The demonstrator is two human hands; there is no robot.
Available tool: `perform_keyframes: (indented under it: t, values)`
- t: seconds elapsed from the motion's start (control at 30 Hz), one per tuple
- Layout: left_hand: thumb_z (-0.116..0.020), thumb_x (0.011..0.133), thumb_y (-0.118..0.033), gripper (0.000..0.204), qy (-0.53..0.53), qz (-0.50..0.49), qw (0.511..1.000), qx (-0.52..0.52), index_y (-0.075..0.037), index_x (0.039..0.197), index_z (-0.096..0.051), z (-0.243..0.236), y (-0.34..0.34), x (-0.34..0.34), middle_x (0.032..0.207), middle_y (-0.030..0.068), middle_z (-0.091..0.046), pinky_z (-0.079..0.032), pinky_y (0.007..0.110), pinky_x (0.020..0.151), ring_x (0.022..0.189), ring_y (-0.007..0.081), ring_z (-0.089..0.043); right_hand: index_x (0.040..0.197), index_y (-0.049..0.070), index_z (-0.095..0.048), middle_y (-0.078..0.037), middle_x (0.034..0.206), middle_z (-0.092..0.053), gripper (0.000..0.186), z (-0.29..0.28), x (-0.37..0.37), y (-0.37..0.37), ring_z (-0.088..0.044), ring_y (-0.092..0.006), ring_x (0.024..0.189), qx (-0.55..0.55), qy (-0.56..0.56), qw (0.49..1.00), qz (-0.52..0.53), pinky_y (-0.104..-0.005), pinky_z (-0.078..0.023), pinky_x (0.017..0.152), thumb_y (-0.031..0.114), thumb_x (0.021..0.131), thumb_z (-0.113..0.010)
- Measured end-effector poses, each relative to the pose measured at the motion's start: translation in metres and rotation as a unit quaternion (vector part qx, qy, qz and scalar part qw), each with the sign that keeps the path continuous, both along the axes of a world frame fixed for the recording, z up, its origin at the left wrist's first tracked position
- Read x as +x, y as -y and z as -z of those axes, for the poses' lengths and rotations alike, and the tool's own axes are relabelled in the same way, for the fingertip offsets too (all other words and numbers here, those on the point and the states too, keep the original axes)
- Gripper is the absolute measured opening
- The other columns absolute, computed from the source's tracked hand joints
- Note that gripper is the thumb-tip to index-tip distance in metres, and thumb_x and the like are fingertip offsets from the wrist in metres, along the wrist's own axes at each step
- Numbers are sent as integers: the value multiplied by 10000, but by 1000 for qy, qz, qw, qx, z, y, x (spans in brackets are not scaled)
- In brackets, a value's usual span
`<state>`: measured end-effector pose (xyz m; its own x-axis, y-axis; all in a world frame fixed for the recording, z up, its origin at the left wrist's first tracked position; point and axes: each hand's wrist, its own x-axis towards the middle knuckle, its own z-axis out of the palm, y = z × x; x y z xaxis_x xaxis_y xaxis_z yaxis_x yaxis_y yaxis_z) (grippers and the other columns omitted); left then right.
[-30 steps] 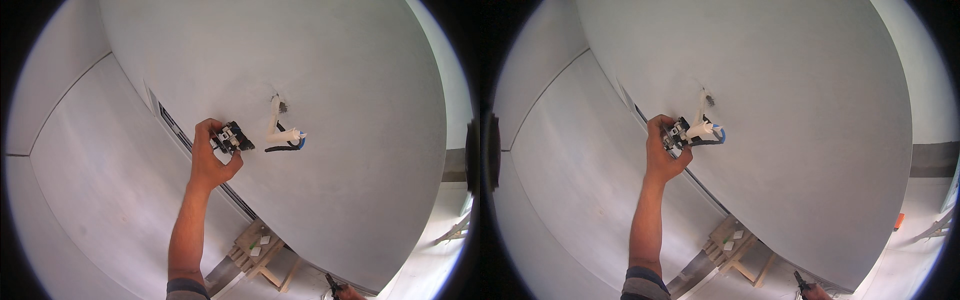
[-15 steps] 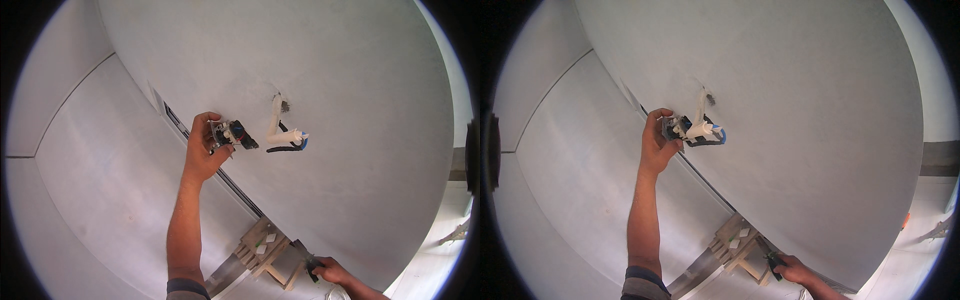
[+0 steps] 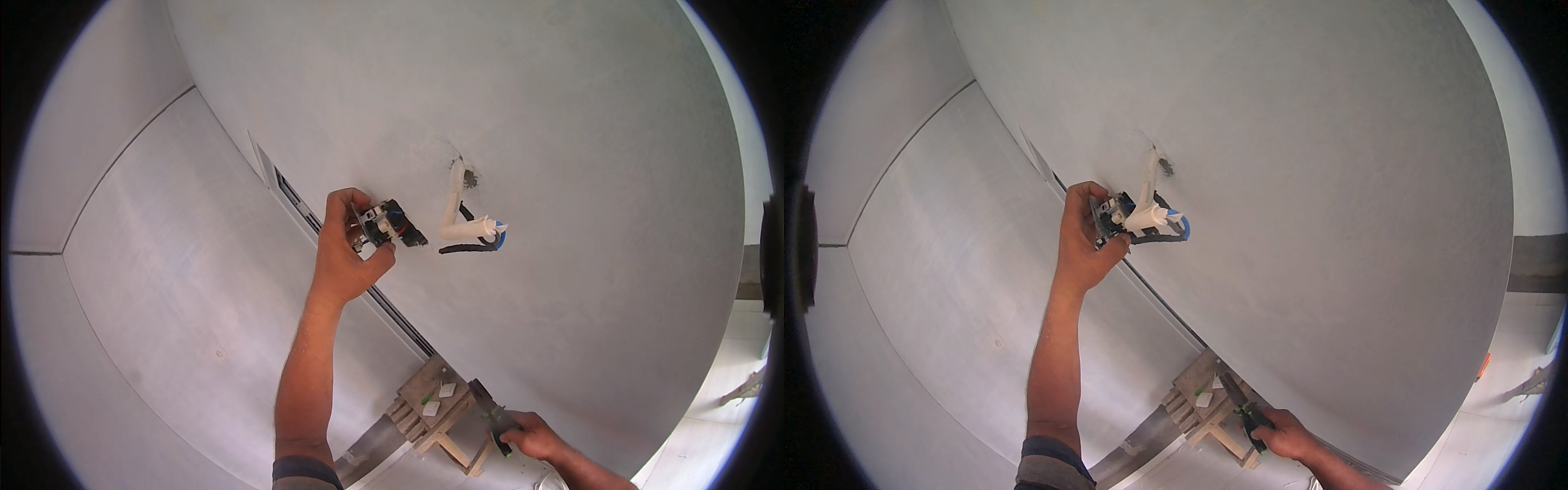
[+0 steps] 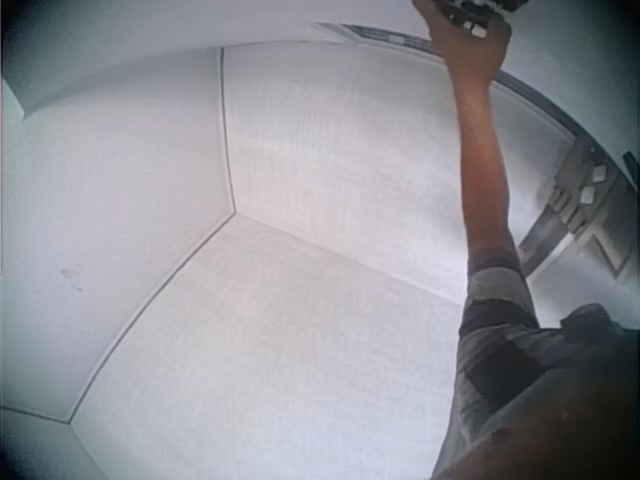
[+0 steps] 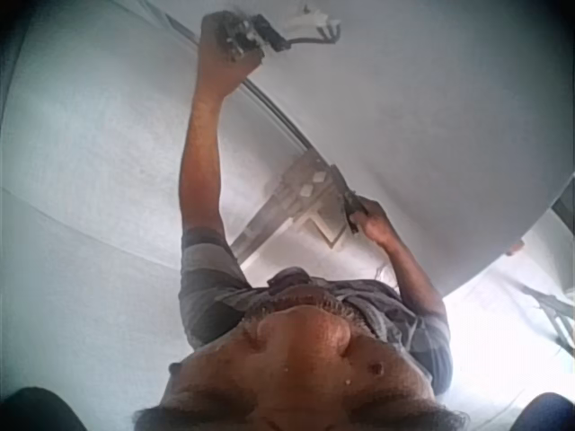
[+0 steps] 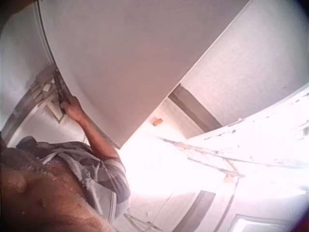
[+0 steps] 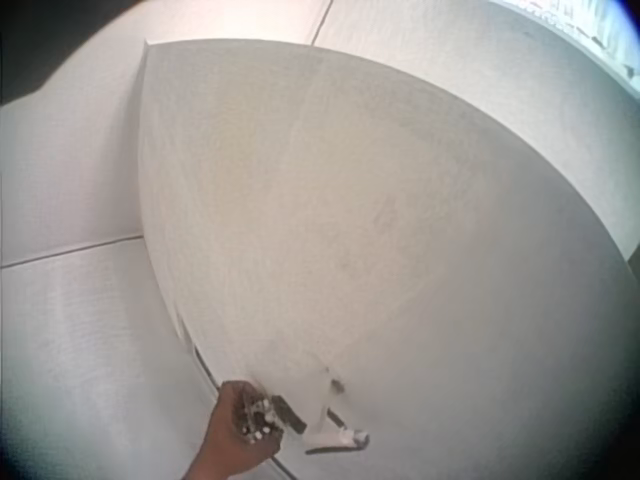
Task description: The person installs electrical outlet boxes into wall cutouts, connects wires using a screwdriver, and secures the boxes with screws. They also place white plastic covers over the installed boxes.
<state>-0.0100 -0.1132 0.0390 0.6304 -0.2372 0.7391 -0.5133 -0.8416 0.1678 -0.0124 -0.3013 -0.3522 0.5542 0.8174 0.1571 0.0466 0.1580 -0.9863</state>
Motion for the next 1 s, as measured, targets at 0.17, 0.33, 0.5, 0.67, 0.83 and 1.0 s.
perform_keyframes:
  t: [0.17, 0.33, 0.5, 0.67, 0.83, 1.0]
  values:
    - [-683, 725, -4, 562, 46, -7, 998, 51, -60, 1245, -478, 6, 8, -2, 1068, 81, -603, -531, 340, 923, 980, 171, -624, 1233, 35, -694, -102, 1096, -743, 423, -26, 2, 2, -655, -204, 1051, 18, -8, 1000, 6, -349, -479, 1007, 57, 823, -592]
    - [-672, 752, -19, 499, 30, 0, 998, 63, -54, 1220, -505, 2, 6, -1, 1069, 66, -609, -528, 327, 911, 969, 161, -628, 1262, 21, -675, -96, 1070, -738, 451, -41, 0, -7, -658, -192, 1023, 60, -17, 998, 24, -347, -491, 982, 87, 827, -577]
    - [-702, 751, -18, 504, -61, 8, 998, 4, -50, 1214, -505, -15, -5, -3, 1076, 54, -603, -540, 337, 932, 975, 148, -630, 1258, 14, -675, -99, 1047, -735, 451, -84, -1, 3, -660, -171, 947, 113, -10, 994, 7, -328, -530, 862, 108, 829, -572]
    - [-716, 742, -9, 524, -95, -15, 995, 17, -35, 1216, -494, -10, 3, -11, 1074, 65, -597, -550, 354, 951, 988, 153, -638, 1319, -4, -621, -150, 1037, -699, 477, -109, 10, 2, -684, -225, 964, 101, -52, 993, -27, -362, -542, 876, 108, 860, -551]
    - [-707, 745, -1, 523, -133, -24, 991, -1, -24, 1214, -477, -15, 15, -12, 1057, 86, -589, -577, 331, 868, 941, 161, -654, 1332, -64, -567, -99, 1063, -645, 479, -146, 16, -15, -646, -168, 863, 235, -69, 970, -5, -333, -610, 744, 16, 864, -500]
    - [-704, 745, 1, 503, -125, -49, 991, -20, -28, 1187, -466, -12, 14, -11, 1048, 86, -579, -578, 316, 840, 915, 151, -645, 1351, -65, -530, -88, 1026, -610, 477, -185, 26, -40, -637, -159, 845, 208, 15, 976, 67, -346, -620, 755, 54, 890, -502]
